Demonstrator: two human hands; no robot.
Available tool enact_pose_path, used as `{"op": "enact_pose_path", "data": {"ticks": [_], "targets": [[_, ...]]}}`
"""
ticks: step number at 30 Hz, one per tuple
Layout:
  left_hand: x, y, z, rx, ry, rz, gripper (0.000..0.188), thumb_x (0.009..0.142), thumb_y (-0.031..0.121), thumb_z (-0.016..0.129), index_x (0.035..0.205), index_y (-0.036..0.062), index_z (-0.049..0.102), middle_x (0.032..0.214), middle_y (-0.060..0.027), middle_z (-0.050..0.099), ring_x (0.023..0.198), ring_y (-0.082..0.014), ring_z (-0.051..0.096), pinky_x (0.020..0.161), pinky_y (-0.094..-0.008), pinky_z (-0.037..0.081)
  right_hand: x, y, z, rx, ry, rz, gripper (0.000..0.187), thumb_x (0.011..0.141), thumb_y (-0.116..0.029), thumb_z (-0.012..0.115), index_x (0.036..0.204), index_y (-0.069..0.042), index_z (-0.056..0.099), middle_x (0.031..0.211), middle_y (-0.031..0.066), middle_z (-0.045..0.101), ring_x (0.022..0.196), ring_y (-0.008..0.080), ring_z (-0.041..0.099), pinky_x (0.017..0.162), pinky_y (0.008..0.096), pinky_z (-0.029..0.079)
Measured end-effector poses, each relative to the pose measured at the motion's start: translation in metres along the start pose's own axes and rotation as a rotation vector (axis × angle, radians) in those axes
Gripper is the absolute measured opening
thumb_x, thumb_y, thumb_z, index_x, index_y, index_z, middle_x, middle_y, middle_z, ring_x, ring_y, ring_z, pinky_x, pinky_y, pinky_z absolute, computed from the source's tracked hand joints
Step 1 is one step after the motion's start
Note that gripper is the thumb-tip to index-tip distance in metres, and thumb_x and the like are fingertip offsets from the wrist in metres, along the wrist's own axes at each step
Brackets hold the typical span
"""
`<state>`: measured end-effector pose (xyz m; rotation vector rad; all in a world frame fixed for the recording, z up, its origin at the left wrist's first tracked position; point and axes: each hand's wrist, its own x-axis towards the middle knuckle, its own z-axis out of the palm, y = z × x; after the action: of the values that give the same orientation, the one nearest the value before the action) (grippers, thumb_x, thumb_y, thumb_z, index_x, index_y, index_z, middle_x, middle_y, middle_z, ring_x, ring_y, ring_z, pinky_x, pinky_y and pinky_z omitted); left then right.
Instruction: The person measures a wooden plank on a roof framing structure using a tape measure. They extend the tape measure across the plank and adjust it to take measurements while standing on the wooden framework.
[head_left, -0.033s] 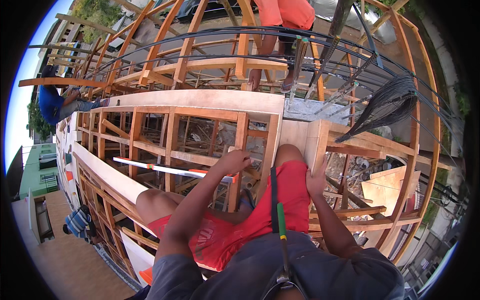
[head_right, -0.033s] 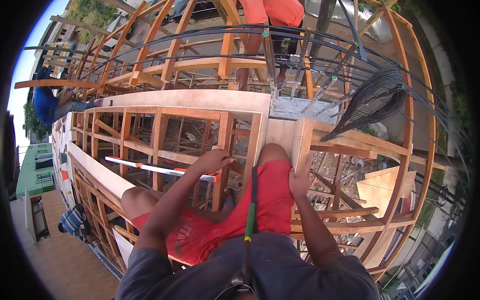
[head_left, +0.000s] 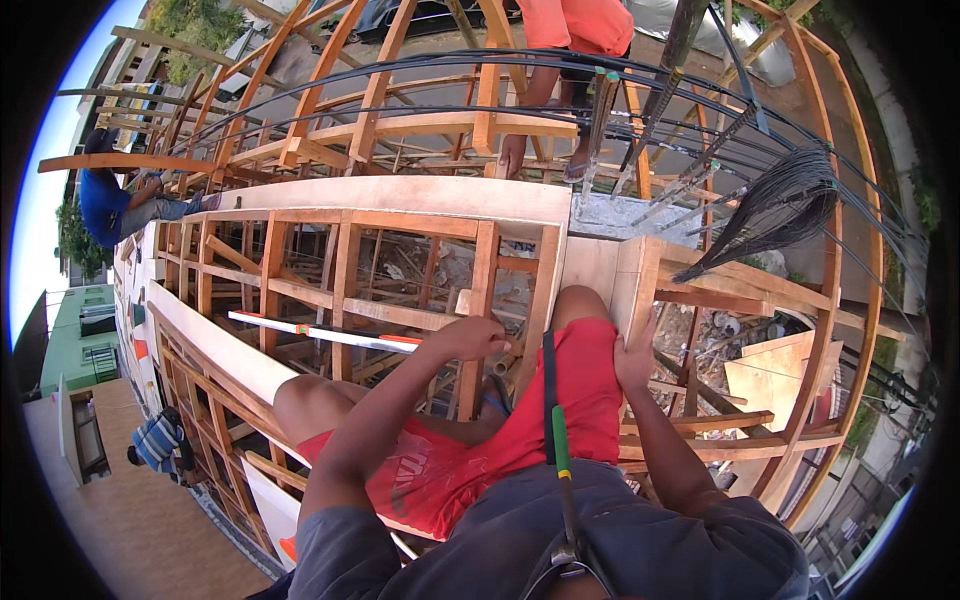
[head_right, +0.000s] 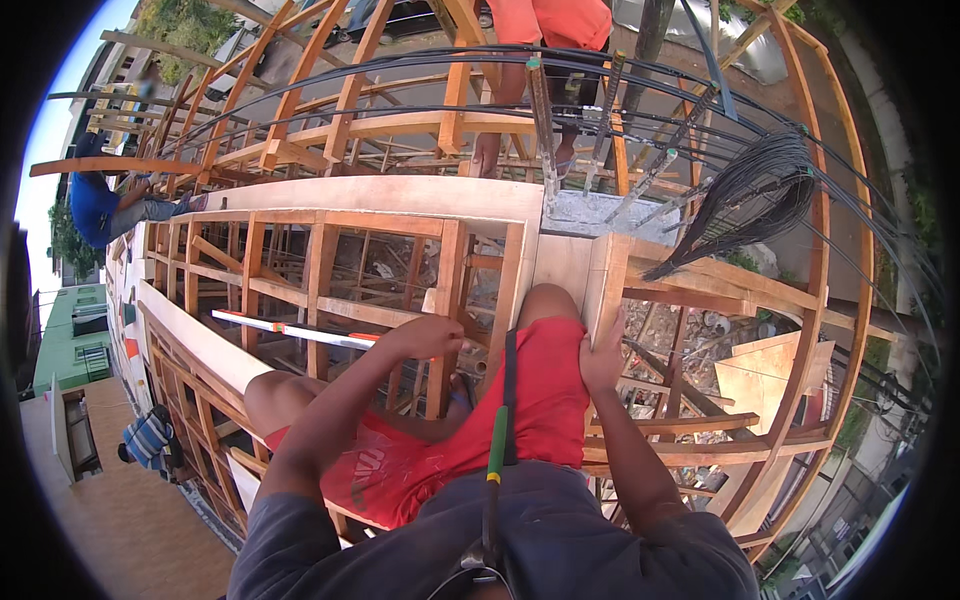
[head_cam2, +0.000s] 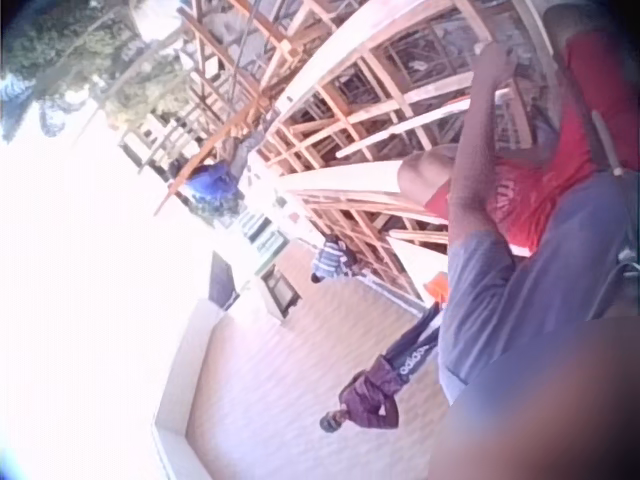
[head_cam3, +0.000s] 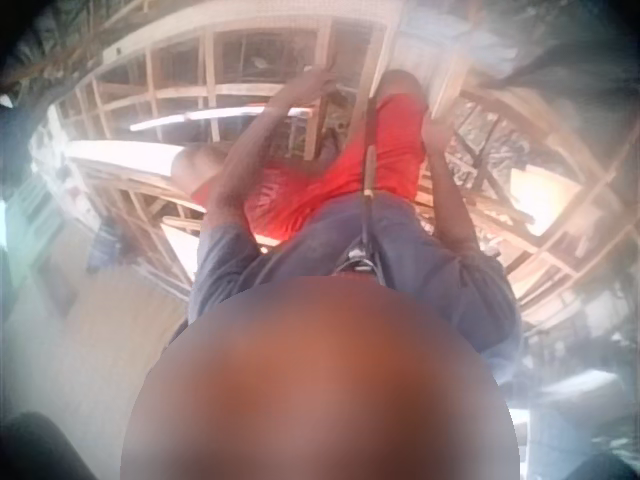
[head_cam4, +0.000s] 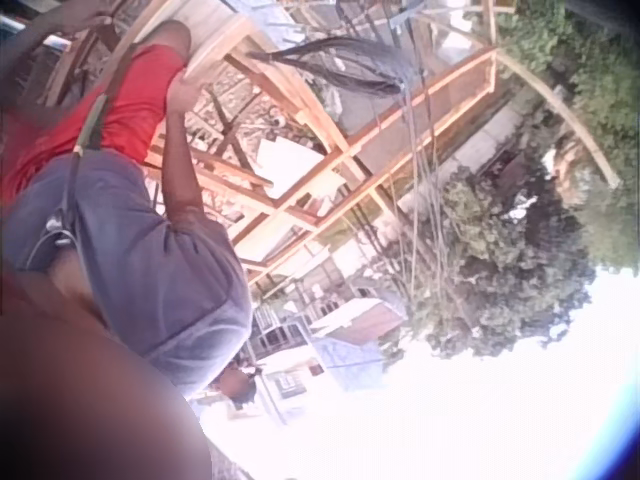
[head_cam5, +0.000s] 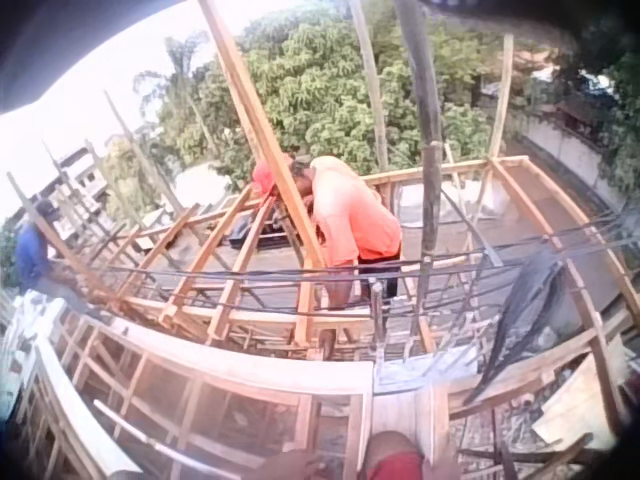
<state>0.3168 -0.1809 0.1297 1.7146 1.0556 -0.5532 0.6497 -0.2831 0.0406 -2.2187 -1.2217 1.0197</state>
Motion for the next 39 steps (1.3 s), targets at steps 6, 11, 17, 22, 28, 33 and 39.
{"op": "enact_pose_path", "data": {"ticks": [6, 11, 17, 22, 28, 33, 39], "targets": [[-0.068, 0.034, 0.062, -0.151, -0.442, 0.188, 0.030, 0.090, 0.031, 0.070, 0.086, 0.0020, 0.066, 0.087, -0.0147, 0.068, 0.085, -0.0240, 0.065, 0.076, -0.0409, 0.048, 0.011, 0.004, 0.013, -0.019, 0.105, -0.127, 0.092, 0.085, -0.019, 0.064, 0.159, -0.013, 0.008, 0.153, 0.0246, 0.037, 0.127, 0.0471, 0.050, 0.103, 0.0509, 0.045], [-0.037, -0.021, 0.089, -0.167, -0.450, 0.122, 0.033, 0.090, 0.031, 0.072, 0.079, 0.0019, 0.060, 0.076, -0.0120, 0.063, 0.073, -0.0244, 0.060, 0.067, -0.0401, 0.044, 0.008, 0.001, 0.008, -0.034, 0.051, -0.050, 0.090, 0.086, -0.019, 0.063, 0.158, -0.013, 0.009, 0.153, 0.0253, 0.037, 0.128, 0.0474, 0.049, 0.103, 0.0508, 0.044], [-0.024, -0.036, 0.121, 0.008, -0.469, 0.111, 0.027, 0.086, 0.032, 0.073, 0.083, 0.0051, 0.069, 0.078, -0.0111, 0.068, 0.076, -0.0265, 0.064, 0.071, -0.0389, 0.048, 0.008, -0.007, 0.010, -0.037, 0.050, -0.064, 0.089, 0.086, -0.017, 0.062, 0.158, -0.013, 0.009, 0.155, 0.0244, 0.034, 0.135, 0.0447, 0.044, 0.108, 0.0491, 0.041], [0.006, -0.009, 0.113, 0.143, -0.576, 0.179, 0.022, 0.085, 0.028, 0.066, 0.089, 0.0079, 0.073, 0.082, -0.0143, 0.070, 0.085, -0.0298, 0.068, 0.076, -0.0426, 0.051, 0.012, 0.002, 0.010, -0.014, 0.093, -0.113, 0.089, 0.086, -0.018, 0.062, 0.158, -0.013, 0.010, 0.155, 0.0250, 0.034, 0.135, 0.0451, 0.043, 0.109, 0.0493, 0.040], [0.040, 0.020, 0.085, -0.070, 0.118, 0.044, 0.024, 0.089, 0.025, 0.062, 0.089, 0.0021, 0.069, 0.084, -0.0189, 0.068, 0.084, -0.0359, 0.067, 0.074, -0.0448, 0.051, 0.010, 0.002, 0.006, -0.059, 0.061, -0.076, 0.091, 0.086, -0.021, 0.061, 0.159, -0.018, 0.008, 0.148, 0.0306, 0.040, 0.123, 0.0504, 0.052, 0.102, 0.0532, 0.046], [0.046, 0.037, 0.059, -0.150, 0.856, 0.004, 0.027, 0.093, 0.029, 0.061, 0.090, 0.0031, 0.067, 0.081, -0.0189, 0.066, 0.080, -0.0403, 0.063, 0.073, -0.0488, 0.050, 0.012, -0.002, 0.003, -0.032, -0.008, -0.021, 0.094, 0.085, -0.021, 0.063, 0.159, -0.020, 0.005, 0.147, 0.0305, 0.041, 0.119, 0.0503, 0.054, 0.100, 0.0532, 0.047], [0.033, -0.068, 0.005, -0.223, 1.507, -0.855, 0.051, 0.094, 0.039, 0.059, 0.135, 0.0077, 0.051, 0.140, -0.0210, 0.044, 0.128, -0.0371, 0.044, 0.102, -0.0567, 0.035, 0.016, 0.003, 0.007, -0.057, 0.117, -0.126, 0.092, 0.085, -0.019, 0.063, 0.158, -0.012, 0.008, 0.153, 0.0280, 0.035, 0.125, 0.0490, 0.051, 0.103, 0.0517, 0.044]]}}
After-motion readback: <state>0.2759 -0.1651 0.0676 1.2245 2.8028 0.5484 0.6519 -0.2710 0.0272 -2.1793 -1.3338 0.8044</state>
